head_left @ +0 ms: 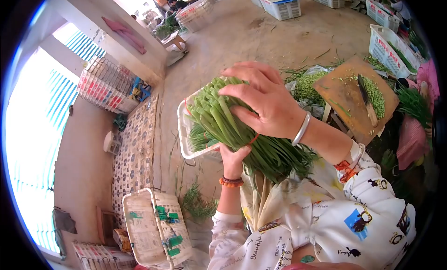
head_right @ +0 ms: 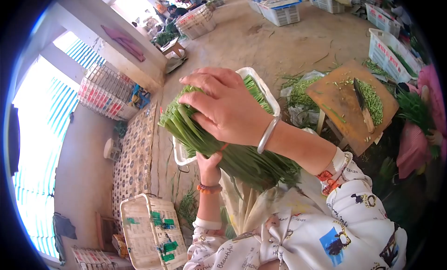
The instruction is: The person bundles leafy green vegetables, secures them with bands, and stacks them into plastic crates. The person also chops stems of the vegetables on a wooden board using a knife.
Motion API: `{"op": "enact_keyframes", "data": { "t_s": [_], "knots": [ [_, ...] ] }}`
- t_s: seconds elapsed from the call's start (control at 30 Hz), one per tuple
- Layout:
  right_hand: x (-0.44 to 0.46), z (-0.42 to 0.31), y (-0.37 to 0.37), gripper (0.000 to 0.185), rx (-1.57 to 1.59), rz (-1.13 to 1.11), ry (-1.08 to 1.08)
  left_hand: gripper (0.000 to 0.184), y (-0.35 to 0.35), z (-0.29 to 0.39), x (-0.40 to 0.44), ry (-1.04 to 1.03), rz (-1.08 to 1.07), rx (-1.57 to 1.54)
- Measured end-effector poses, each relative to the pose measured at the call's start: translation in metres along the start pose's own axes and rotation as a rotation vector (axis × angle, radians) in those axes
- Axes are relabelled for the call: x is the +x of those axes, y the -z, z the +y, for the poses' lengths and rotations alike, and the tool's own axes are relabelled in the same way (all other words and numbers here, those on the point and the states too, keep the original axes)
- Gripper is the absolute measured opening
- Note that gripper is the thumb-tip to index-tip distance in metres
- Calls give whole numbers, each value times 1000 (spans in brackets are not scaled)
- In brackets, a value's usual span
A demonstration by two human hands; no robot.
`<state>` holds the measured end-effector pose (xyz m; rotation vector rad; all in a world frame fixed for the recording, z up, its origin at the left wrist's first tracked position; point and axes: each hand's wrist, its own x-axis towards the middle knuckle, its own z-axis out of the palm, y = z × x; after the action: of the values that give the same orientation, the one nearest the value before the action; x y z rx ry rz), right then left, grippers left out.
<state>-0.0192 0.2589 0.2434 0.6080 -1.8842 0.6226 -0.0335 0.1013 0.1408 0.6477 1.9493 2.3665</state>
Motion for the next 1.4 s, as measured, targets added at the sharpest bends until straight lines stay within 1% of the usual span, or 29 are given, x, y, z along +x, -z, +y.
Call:
{"op": "enact_keyframes", "data": {
  "t_s": [0.03, 0.1, 0.23, 0.33, 0.4, 0.43, 0.47, 0.5, 0.53, 0.6, 0.67, 0.7, 0.77, 0.8, 0.9, 0.93, 1.0, 1.03, 1.13, 1.2, 1.27, 1.33, 1.37, 1.4],
  "knots": [
    [-1, -2, 1, 31, 0, 2, -5, 46, -1, 1, -2, 3, -3, 3],
    [-4, -5, 2, 28, -110, 4, 13, 47, -4, 0, -4, 8, 53, 12],
    [-8, -9, 7, 28, -151, -18, 30, 45, -4, -7, -7, -6, 82, 40],
    [-6, -11, 7, 26, -180, -14, 2, 45, -7, -3, -7, -34, 93, 9],
    [-5, -2, 11, 23, 57, -100, -111, 45, -12, -2, -8, -44, 126, 5],
    [-4, -1, 15, 22, 54, -101, -91, 45, -11, -2, -9, -34, 129, 3],
    [-4, -2, 18, 22, 56, -109, -96, 53, -9, -2, -9, -4, 117, 10],
    [-5, -2, 20, 18, -53, -122, -84, 61, -7, -2, -9, 26, 106, 16],
    [-7, -3, 22, 15, -164, -135, -70, 61, -8, -1, -9, 33, 109, 11],
    [-10, 1, 26, 15, -187, -163, -63, 63, -10, 1, -9, 8, 102, 4],
    [-10, 10, 28, 16, -286, -156, 116, 63, -12, 0, -9, 6, 102, 6],
    [-9, 12, 29, 16, -285, -158, 115, 63, -12, 0, -9, 0, 97, 10],
    [-7, 15, 34, 14, -220, -199, 207, 63, -14, -1, -9, -3, 97, 9],
    [-7, 13, 36, 14, -223, -201, 203, 62, -14, -2, -8, -9, 96, 9],
    [-18, -1, 34, 10, -65, -214, 193, 61, -14, -4, -7, -8, 97, -56],
    [-26, -4, 29, 10, -65, -217, 196, 61, -14, -4, -7, -10, 100, -59],
    [-40, -7, 16, 8, -123, -151, 187, 59, -15, 1, -7, 5, 113, -59],
    [-45, -5, 13, 24, -134, -155, 166, 59, -15, 2, -7, 1, 116, -57],
    [-53, 5, 3, 25, -159, -119, 160, 57, -20, 2, -6, -8, 100, -103],
    [-57, 8, -3, 24, -155, -107, 174, 49, -25, 5, -5, -11, 126, -86],
    [-58, 8, -7, 23, -144, -103, 189, 49, -21, 1, -4, 2, 111, -60],
    [-53, 8, -11, 4, 117, -132, -35, 50, -20, -2, -3, 15, 98, -33],
    [-51, 5, -9, 4, 121, -134, -32, 52, -22, -3, -2, -16, 130, -9],
    [-47, 0, -2, 3, 329, -187, -44, 54, -22, -3, 0, -48, 164, 17]
  ]
}}
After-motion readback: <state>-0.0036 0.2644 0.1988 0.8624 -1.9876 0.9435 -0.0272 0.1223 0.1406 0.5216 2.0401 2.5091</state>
